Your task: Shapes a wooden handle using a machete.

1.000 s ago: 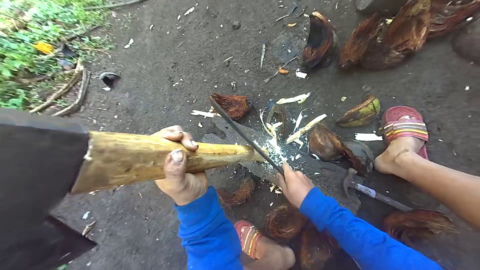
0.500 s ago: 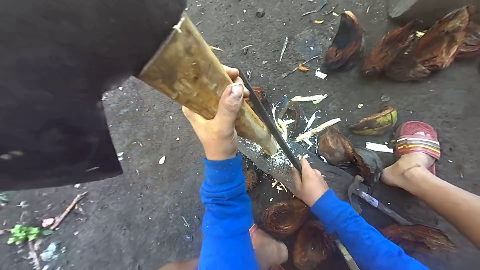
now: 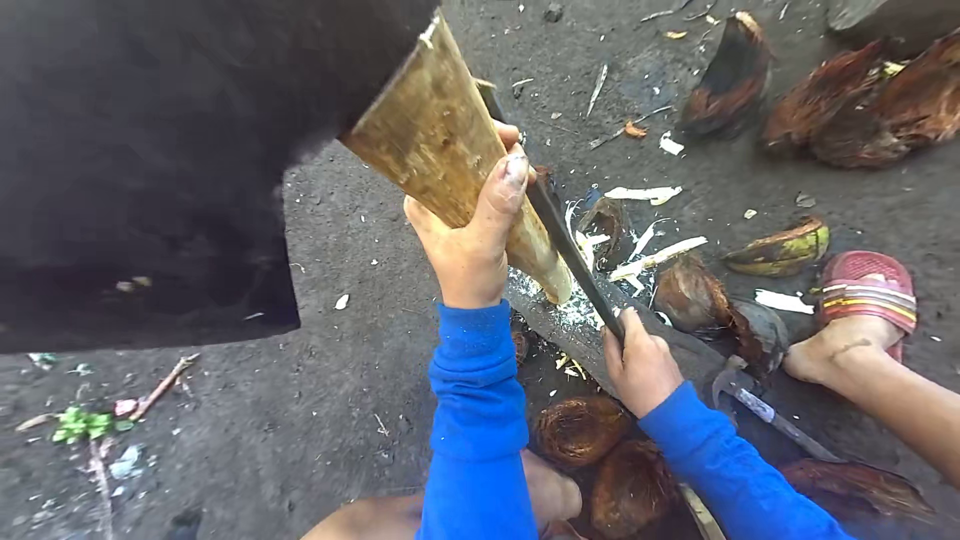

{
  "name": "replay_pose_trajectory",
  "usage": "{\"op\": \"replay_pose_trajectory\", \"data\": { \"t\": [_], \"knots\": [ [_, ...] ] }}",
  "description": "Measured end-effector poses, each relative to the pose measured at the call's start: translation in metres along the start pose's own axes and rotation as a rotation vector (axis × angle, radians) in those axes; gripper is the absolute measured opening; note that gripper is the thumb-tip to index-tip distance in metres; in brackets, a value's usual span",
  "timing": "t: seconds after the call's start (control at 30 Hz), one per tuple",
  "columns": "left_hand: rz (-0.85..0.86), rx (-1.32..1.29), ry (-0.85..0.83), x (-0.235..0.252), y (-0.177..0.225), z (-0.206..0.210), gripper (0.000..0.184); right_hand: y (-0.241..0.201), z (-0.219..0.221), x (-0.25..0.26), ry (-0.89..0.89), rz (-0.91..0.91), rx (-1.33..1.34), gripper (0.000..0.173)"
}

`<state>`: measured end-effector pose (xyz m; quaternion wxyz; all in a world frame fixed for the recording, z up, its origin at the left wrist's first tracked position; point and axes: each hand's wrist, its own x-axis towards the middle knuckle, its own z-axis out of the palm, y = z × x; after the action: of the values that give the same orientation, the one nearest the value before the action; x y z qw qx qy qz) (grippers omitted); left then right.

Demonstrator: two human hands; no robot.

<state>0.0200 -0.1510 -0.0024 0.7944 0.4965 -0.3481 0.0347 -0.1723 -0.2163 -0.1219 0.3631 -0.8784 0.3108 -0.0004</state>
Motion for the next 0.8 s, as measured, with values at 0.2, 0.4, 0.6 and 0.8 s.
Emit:
{"op": "replay_pose_trajectory", "data": {
  "t": [0.2, 0.4, 0.6, 0.8],
  "knots": [
    [-0.015, -0.016, -0.006, -0.004, 0.001, -0.009, 0.030, 0.073, 0.047, 0.005, -0.432, 0.445, -0.013, 0.041],
    [0.017, -0.007, 0.020, -0.005, 0.000, -0.002, 0.027, 0.021, 0.002, 0.001, -0.213, 0.184, 0.108, 0.032],
    [0.020, 0.006, 0.021, -0.009, 0.002, 0.002, 0.033, 0.010, 0.001, -0.006, 0.028, -0.027, 0.051, 0.032],
    [0.061, 0.026, 0.059, -0.012, 0.008, -0.011, 0.029, 0.015, 0.019, -0.006, -0.157, 0.120, 0.061, 0.034]
  ]
}}
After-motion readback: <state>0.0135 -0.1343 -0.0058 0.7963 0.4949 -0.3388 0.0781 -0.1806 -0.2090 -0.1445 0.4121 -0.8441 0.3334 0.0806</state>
